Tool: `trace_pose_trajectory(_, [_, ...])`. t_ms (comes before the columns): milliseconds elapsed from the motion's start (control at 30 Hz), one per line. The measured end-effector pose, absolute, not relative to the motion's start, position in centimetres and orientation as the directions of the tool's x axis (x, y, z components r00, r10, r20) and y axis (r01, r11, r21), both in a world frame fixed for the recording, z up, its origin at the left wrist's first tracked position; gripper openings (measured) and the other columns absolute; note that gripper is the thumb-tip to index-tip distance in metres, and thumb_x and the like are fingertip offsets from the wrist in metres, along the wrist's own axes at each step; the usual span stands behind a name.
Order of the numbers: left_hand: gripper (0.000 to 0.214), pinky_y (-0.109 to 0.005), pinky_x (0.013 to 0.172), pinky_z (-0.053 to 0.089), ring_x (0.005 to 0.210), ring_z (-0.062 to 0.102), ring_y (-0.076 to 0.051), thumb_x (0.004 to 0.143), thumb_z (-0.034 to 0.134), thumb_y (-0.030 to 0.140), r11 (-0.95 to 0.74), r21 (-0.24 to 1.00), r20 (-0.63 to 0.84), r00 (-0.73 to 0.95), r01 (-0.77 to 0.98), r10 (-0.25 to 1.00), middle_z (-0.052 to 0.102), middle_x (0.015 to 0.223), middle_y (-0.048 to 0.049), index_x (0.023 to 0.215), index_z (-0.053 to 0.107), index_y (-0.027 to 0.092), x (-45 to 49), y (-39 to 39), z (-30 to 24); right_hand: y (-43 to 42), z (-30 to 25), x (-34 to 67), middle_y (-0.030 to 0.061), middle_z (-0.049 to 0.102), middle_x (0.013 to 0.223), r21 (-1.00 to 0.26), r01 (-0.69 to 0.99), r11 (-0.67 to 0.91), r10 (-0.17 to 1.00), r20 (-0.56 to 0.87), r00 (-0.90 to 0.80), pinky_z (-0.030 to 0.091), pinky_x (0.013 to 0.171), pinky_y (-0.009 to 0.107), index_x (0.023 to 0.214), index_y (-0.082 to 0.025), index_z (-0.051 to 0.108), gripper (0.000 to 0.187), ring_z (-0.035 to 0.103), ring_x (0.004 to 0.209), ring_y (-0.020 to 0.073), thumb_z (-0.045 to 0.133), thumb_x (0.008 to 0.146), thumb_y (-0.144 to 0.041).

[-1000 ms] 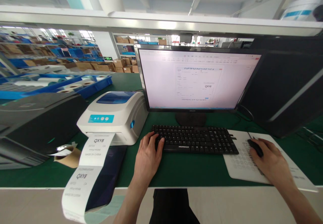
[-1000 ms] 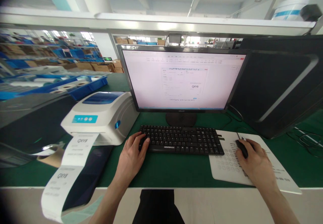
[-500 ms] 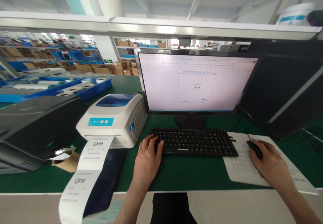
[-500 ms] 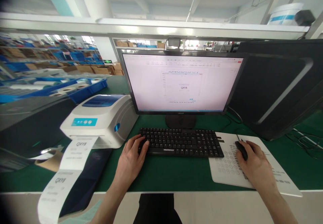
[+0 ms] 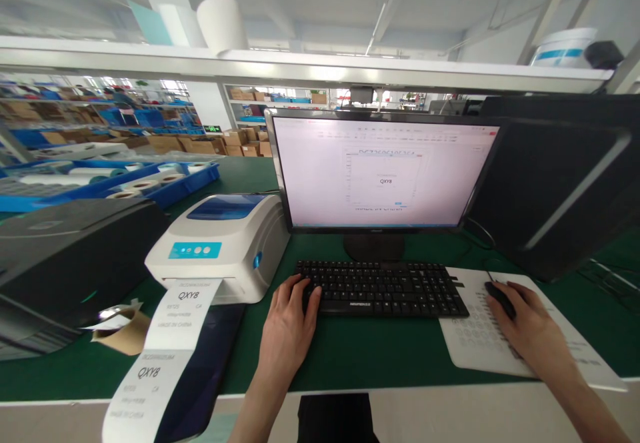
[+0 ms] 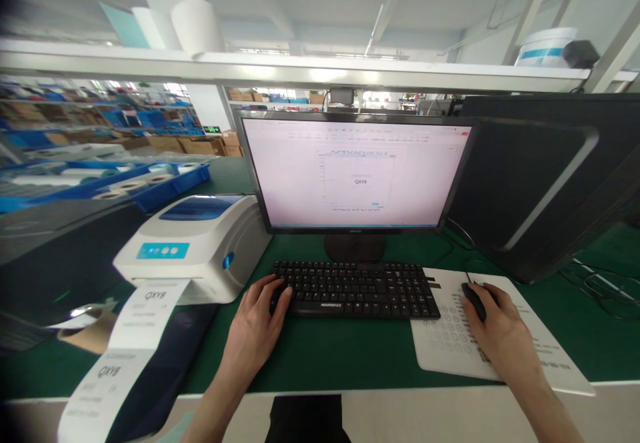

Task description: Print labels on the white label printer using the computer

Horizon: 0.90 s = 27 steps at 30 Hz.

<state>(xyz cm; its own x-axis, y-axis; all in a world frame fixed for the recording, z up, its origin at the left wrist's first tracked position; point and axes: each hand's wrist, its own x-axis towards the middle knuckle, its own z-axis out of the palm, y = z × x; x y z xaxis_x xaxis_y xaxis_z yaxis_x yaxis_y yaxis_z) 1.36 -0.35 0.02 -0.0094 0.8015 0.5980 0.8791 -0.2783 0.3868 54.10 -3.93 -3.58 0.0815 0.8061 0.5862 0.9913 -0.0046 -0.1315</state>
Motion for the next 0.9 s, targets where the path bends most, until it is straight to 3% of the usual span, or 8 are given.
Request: trace_pose_trajectory(900, [0.035,-0.06,0.111,0.064,0.132,0.07,-0.036,0.112,0.056,0.047,-0.277,0.383,0.588,-0.001,0.881,0.809,0.069,0.142,-0.0157,0.134,0.068,0.022,1.4,-0.3,0.1,-3.8,-3.2,53.6,0.016,0.061,0.147,-0.174,0.985,0.012,0.799,0.594,0.095,0.068,0.101,0.058,0.146,-0.019,0.068,0.059,0.07,0.12,0.0368,0.042,0.116,-0.063])
